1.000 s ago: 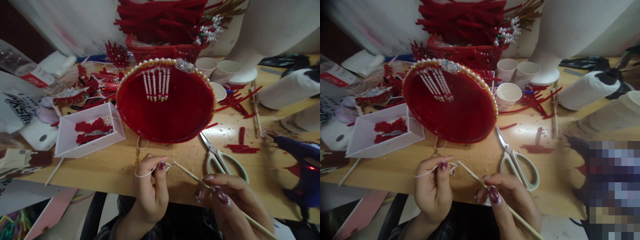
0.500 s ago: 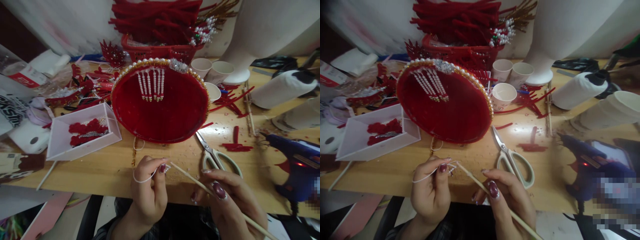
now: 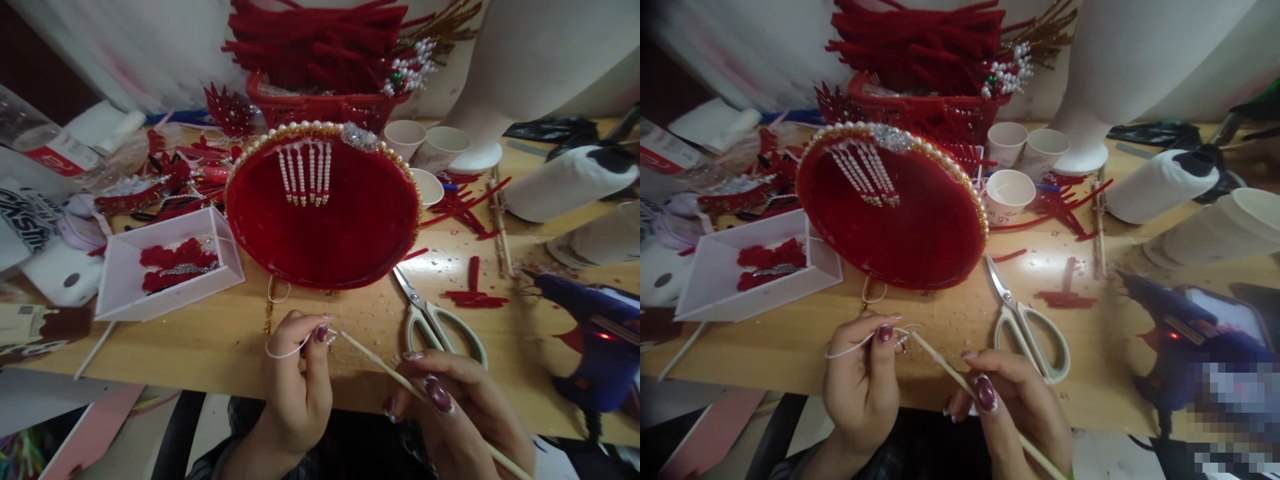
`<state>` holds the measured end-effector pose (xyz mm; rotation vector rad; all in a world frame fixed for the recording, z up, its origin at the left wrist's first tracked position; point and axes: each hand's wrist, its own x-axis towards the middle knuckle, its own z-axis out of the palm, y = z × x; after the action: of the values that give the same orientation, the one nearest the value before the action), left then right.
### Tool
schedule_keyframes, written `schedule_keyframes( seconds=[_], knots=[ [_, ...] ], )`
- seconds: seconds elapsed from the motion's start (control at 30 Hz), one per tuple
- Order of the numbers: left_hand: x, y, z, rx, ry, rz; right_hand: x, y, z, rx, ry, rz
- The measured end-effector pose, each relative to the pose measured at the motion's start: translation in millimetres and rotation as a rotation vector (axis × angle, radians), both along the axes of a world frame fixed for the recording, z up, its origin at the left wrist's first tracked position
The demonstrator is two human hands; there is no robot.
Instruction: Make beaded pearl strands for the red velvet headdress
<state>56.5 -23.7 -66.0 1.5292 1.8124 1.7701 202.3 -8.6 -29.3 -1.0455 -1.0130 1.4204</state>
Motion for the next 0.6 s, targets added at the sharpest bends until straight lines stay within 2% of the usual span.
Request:
schedule_keyframes(
  seconds=[0.37, 0.6],
  knots=[
    [4.4, 0.7, 4.1, -0.067, -0.154, 0.060, 3.9, 2.2, -2.1, -0.009, -0.044, 0.083],
    [6.1, 2.0, 10.4, -0.085, -0.209, 0.075, 2.1, 3.5, -2.9, -0.020, -0.039, 0.076]
  ],
)
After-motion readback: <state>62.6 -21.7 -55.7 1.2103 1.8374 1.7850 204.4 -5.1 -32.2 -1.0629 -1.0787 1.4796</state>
